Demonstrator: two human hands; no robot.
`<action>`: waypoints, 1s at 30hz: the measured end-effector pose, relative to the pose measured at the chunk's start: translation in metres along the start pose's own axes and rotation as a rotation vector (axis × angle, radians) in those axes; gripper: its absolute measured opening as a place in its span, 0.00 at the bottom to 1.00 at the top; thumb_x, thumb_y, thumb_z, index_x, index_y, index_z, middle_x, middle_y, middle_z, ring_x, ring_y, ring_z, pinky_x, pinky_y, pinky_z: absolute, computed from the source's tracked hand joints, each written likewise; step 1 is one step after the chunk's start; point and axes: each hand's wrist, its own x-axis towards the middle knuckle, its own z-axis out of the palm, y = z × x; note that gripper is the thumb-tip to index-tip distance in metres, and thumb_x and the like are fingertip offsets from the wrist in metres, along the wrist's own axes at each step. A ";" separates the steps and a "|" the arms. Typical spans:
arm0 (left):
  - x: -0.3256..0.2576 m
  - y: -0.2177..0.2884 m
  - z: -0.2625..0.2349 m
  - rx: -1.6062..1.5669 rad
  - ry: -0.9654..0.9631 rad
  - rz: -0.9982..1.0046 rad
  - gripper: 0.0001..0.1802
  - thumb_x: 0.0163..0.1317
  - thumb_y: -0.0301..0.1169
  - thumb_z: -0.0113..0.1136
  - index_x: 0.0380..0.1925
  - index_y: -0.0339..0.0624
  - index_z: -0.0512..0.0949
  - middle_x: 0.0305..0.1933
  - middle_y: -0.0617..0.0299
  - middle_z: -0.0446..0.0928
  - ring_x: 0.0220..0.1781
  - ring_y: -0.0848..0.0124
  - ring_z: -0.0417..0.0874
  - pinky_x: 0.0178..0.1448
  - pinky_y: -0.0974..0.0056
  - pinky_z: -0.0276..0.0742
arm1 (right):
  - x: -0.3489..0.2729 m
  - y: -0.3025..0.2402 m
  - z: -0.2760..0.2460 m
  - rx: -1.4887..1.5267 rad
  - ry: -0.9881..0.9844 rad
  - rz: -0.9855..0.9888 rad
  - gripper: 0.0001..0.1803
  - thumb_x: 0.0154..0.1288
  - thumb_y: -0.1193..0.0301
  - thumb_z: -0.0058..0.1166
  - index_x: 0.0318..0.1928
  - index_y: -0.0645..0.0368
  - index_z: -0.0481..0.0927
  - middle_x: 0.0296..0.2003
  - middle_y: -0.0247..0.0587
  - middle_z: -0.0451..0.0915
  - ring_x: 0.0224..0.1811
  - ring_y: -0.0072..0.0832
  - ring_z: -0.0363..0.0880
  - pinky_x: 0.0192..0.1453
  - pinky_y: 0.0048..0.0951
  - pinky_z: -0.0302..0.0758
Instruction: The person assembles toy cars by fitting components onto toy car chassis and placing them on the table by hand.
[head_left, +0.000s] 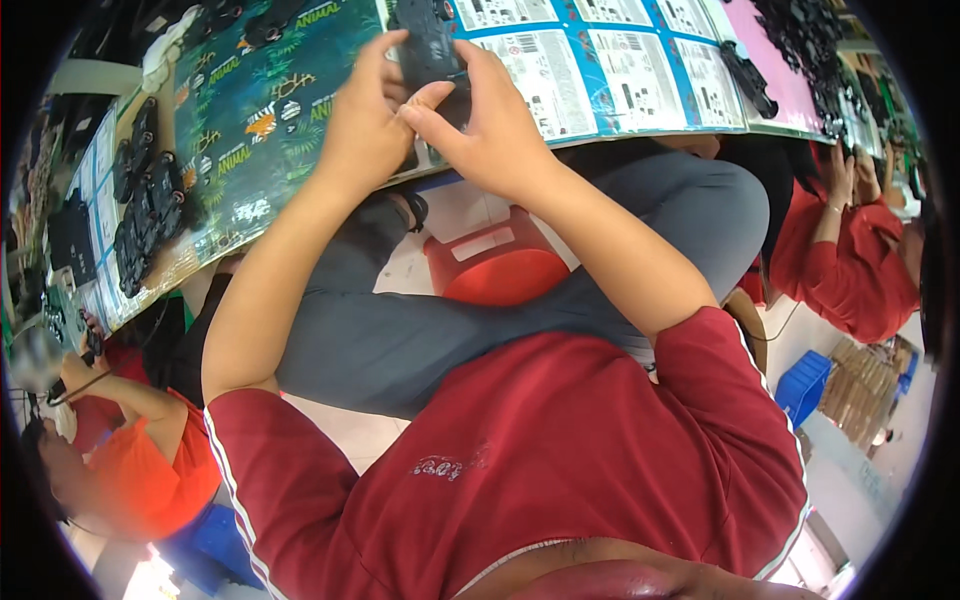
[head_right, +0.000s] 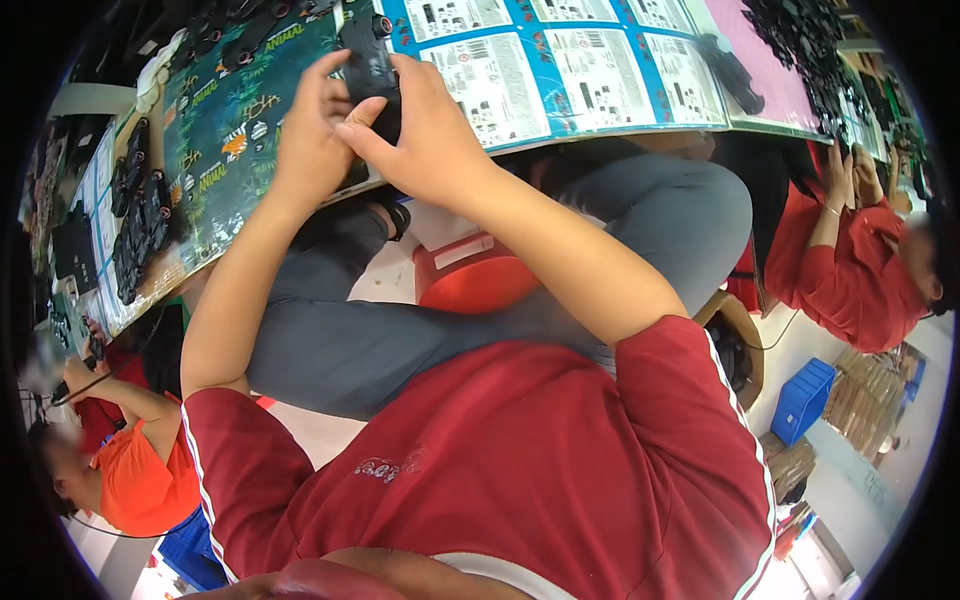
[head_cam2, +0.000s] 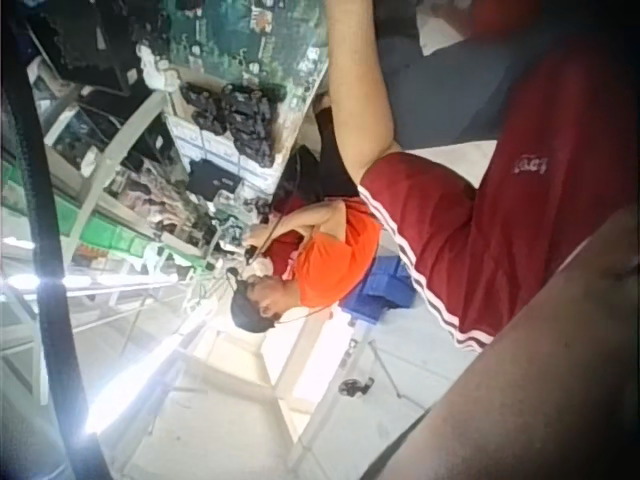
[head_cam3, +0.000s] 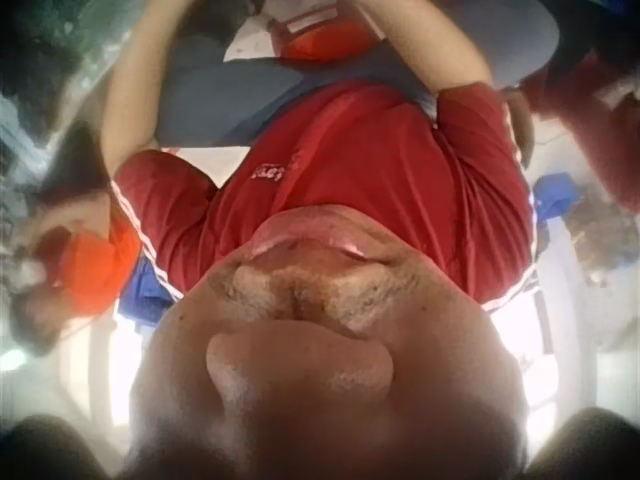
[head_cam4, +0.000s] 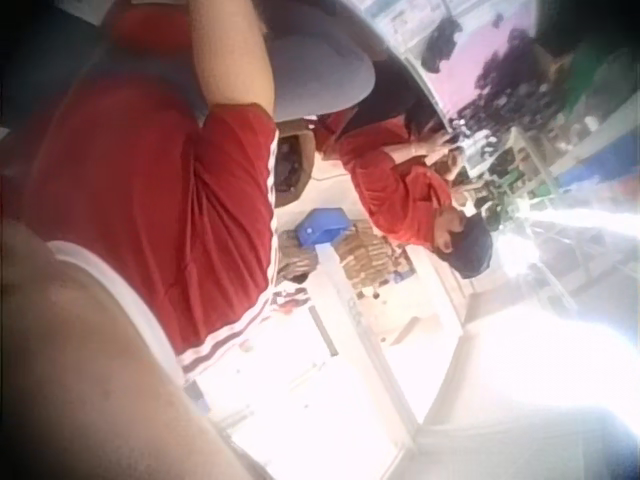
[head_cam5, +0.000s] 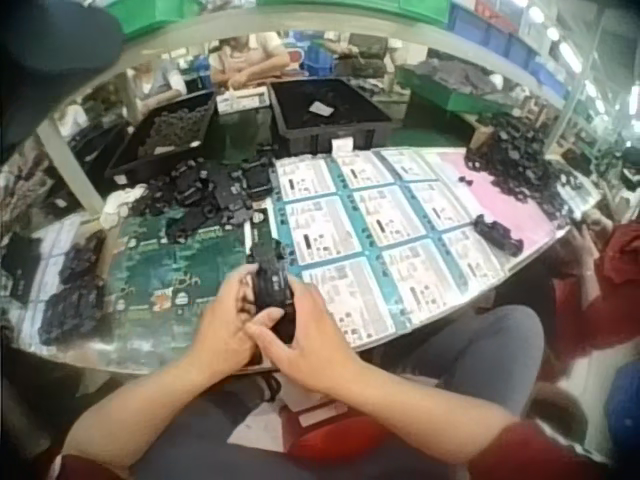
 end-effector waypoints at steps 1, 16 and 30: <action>-0.004 -0.008 0.009 -0.083 -0.073 -0.003 0.32 0.72 0.33 0.64 0.71 0.37 0.65 0.42 0.53 0.85 0.43 0.66 0.88 0.48 0.64 0.82 | 0.001 -0.003 -0.006 -0.004 -0.068 0.075 0.44 0.63 0.56 0.70 0.67 0.73 0.65 0.55 0.62 0.72 0.52 0.51 0.79 0.57 0.45 0.78; 0.008 -0.006 0.006 -0.277 -0.310 -0.175 0.26 0.78 0.31 0.53 0.73 0.37 0.64 0.47 0.56 0.83 0.41 0.76 0.79 0.43 0.70 0.76 | 0.003 0.012 -0.064 -0.419 -0.240 0.172 0.20 0.55 0.67 0.66 0.45 0.68 0.83 0.42 0.60 0.80 0.47 0.53 0.82 0.53 0.47 0.80; 0.011 0.005 0.016 -0.183 -0.296 -0.194 0.20 0.76 0.27 0.55 0.65 0.35 0.71 0.43 0.63 0.81 0.41 0.80 0.77 0.42 0.74 0.73 | 0.004 0.153 -0.350 -0.637 0.089 0.482 0.25 0.55 0.68 0.72 0.52 0.69 0.85 0.37 0.49 0.85 0.39 0.33 0.83 0.46 0.32 0.79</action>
